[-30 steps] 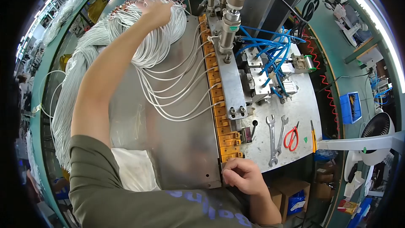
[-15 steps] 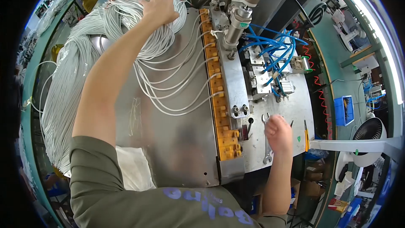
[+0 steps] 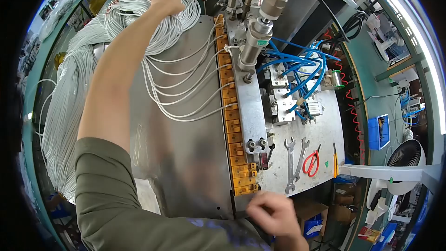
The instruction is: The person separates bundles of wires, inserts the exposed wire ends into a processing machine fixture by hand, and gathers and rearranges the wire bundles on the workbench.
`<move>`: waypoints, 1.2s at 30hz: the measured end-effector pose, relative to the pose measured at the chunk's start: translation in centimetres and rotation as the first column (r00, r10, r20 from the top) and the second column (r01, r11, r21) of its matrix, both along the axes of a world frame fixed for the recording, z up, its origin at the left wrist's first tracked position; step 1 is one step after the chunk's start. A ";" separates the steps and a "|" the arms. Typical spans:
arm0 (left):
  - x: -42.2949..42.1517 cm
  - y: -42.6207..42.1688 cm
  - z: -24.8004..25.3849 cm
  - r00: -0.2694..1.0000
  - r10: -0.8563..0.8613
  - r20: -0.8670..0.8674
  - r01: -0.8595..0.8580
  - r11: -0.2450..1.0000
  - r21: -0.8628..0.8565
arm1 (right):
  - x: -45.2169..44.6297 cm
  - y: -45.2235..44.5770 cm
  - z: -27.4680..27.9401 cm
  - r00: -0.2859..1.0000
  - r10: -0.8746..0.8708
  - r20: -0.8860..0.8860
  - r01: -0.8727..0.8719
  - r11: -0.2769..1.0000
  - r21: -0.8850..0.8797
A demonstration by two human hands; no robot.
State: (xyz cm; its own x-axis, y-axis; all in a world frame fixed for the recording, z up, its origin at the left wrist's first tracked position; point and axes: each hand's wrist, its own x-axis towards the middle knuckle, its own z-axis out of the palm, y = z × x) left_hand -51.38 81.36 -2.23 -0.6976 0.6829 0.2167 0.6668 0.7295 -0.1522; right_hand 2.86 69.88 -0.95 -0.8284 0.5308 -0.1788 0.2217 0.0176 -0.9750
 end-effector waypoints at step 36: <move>2.3 -35.2 8.6 0.926 0.226 0.302 -0.194 0.972 -0.133 | 0.5 -2.8 -5.5 0.989 0.041 -0.145 -0.039 0.999 0.021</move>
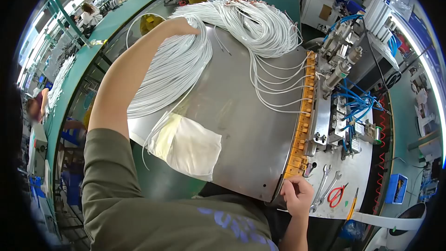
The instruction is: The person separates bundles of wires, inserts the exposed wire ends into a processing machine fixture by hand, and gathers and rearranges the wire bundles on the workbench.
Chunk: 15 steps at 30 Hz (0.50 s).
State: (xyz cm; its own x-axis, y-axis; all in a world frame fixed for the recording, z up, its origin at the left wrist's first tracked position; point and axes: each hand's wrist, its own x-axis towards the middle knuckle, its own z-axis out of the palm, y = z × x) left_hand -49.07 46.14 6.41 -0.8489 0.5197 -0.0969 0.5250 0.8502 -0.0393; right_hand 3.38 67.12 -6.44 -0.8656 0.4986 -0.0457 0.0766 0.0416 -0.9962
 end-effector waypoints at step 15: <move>0.4 -17.9 17.3 0.899 -0.409 0.155 -0.327 -0.394 0.859 | -0.8 1.4 2.3 0.962 0.231 0.148 -0.215 0.970 -0.116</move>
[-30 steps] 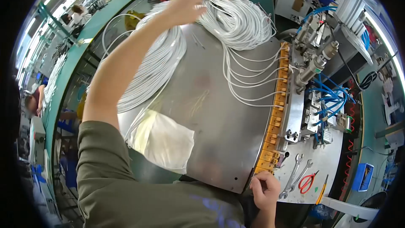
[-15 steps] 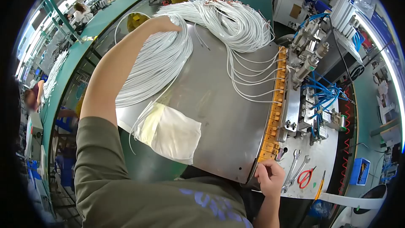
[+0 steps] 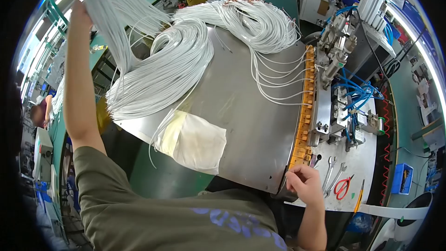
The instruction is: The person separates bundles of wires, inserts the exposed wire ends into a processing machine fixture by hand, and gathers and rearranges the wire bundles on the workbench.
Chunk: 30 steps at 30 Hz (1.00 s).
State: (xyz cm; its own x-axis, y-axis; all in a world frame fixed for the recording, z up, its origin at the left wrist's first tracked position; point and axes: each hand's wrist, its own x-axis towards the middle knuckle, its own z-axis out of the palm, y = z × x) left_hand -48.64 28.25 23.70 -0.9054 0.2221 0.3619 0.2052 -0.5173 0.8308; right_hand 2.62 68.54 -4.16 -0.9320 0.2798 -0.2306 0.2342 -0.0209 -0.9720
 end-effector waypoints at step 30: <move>3.4 18.5 10.0 0.897 -0.245 -0.368 -0.055 0.764 -0.642 | -17.9 -14.9 6.1 0.560 0.504 -0.657 -0.816 0.200 -0.543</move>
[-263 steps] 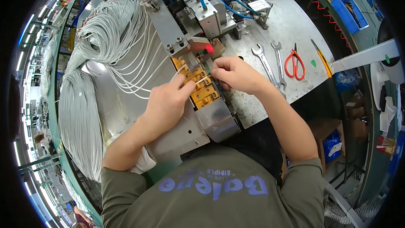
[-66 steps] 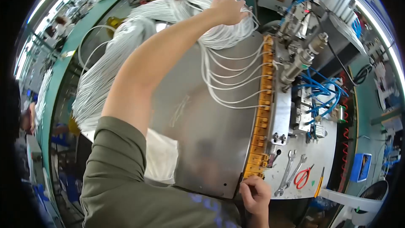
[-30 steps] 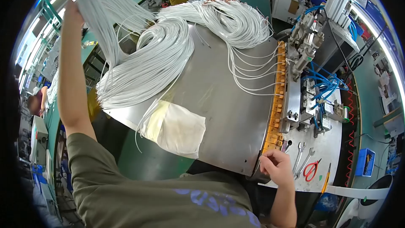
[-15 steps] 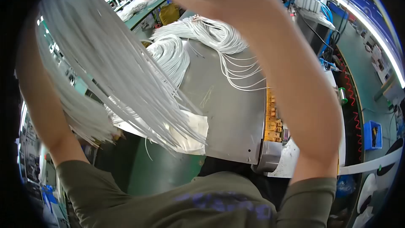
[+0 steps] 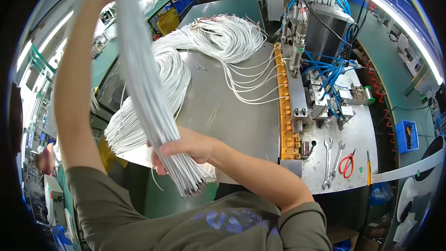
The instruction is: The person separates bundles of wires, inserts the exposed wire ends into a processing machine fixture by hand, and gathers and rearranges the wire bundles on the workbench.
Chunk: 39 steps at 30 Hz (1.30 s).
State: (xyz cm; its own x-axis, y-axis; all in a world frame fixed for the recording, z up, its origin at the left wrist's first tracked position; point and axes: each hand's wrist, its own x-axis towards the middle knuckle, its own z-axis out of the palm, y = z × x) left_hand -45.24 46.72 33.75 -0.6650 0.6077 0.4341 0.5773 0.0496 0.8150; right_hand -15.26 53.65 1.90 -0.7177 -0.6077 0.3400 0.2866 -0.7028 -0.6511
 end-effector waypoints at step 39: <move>10.3 -2.6 -41.2 -0.145 -0.477 0.867 0.345 0.797 0.497 | -19.8 16.7 -5.3 0.629 -0.775 0.058 0.227 0.254 0.940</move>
